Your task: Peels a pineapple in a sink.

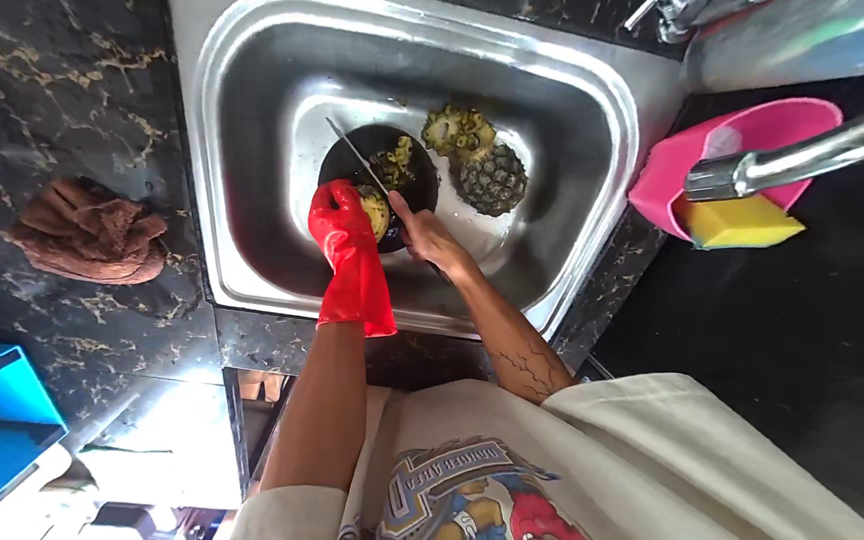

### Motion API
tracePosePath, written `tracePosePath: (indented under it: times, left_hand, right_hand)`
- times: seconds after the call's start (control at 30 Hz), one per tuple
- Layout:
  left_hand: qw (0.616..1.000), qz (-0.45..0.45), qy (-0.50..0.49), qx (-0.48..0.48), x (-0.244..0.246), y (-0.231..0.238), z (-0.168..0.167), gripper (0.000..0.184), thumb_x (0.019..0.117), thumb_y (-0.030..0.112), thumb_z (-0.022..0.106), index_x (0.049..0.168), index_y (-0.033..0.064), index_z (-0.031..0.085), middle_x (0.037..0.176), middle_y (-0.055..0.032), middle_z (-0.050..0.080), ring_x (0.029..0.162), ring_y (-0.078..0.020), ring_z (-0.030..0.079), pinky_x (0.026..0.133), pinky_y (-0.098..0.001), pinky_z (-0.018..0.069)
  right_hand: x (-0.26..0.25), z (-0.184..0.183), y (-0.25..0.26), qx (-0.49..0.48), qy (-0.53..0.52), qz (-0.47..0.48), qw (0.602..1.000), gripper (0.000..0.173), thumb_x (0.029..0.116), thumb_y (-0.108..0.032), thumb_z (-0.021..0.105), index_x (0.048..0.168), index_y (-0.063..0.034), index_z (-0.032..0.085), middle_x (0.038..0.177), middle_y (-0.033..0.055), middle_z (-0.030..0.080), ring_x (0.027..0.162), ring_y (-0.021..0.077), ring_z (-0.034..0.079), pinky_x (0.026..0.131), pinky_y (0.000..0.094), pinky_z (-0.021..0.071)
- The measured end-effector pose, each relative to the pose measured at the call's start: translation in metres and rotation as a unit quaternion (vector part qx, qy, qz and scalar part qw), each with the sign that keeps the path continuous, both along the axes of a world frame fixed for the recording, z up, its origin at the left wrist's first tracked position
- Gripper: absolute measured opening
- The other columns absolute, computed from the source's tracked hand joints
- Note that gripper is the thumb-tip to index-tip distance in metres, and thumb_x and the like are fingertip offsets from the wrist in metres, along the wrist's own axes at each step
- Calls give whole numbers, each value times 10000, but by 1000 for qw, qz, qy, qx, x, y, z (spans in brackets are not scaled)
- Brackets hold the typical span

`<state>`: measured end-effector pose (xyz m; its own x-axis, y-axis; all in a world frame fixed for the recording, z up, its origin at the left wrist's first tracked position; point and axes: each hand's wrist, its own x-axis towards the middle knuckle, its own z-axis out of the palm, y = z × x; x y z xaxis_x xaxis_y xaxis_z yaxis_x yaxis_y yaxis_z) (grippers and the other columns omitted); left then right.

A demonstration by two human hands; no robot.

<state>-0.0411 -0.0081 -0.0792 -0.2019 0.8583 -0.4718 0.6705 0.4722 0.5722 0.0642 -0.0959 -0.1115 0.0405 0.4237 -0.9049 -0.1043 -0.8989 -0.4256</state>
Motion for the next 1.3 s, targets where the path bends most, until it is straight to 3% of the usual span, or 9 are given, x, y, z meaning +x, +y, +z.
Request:
tracePosePath:
  times: [0.2,0.37,0.43,0.53,0.63,0.8,0.87,1.03,1.3]
  left_hand:
    - [1000,1,26,-3,1,2,2,246,1035,290,554,1011,156,758,908,5,733,877,-81,678,837,-340,538]
    - [998,-58,19,-22,-5,5,6,270,1042,299,534,1029,138,750,934,-27,733,893,-120,685,851,-379,542]
    - [989,-142,12,-25,-12,11,7,293,1034,320,541,1064,121,755,964,-57,748,909,-154,708,867,-415,564]
    - [979,-203,0,8,-20,12,10,358,1042,400,532,1056,120,755,960,-56,747,903,-146,705,871,-413,562]
    - [987,-151,-27,48,-23,2,11,341,1076,316,492,1107,67,723,966,-87,725,899,-141,688,869,-376,559]
    - [996,-61,-30,54,-14,-18,5,289,1022,221,589,1237,56,689,1203,-105,714,1145,-148,656,1047,-354,489]
    - [997,-42,-23,60,-11,-18,1,280,979,210,654,1215,66,698,1178,-89,725,1131,-139,664,1029,-348,502]
    - [999,-6,-29,32,-6,-15,1,260,971,192,676,1204,83,712,1162,-75,734,1107,-128,674,1011,-349,516]
    - [998,-25,50,17,0,-10,11,312,1084,265,474,1145,102,733,1074,-58,742,1024,-116,685,959,-345,520]
  right_hand:
    - [9,6,-24,-21,-33,67,997,861,969,-794,256,758,-35,605,670,105,533,626,257,547,621,506,482]
    - [35,0,-39,-45,67,-10,997,717,974,-779,306,662,-155,476,514,-39,398,414,95,394,428,286,372]
    - [35,8,-39,-24,-3,0,1000,760,969,-788,302,686,-119,526,548,-5,442,460,140,447,479,353,425]
    - [25,45,-39,18,-123,91,988,869,962,-797,276,738,-39,636,690,132,591,685,311,618,653,572,498]
    - [15,80,-37,28,-193,156,968,854,936,-819,323,750,-57,661,715,146,636,742,350,666,654,602,510]
    - [5,89,-38,6,-232,209,950,863,896,-859,346,766,-69,669,733,146,651,773,355,678,650,582,506]
    - [-3,83,-47,30,-273,186,943,863,880,-877,341,731,-78,632,679,152,611,691,365,655,552,568,486]
    - [-9,82,-28,-31,-271,227,935,879,888,-869,332,803,-63,673,802,161,685,845,360,695,679,568,512]
    - [-8,78,-18,-21,-217,178,959,879,901,-862,313,776,-61,653,766,138,650,792,332,675,655,552,507]
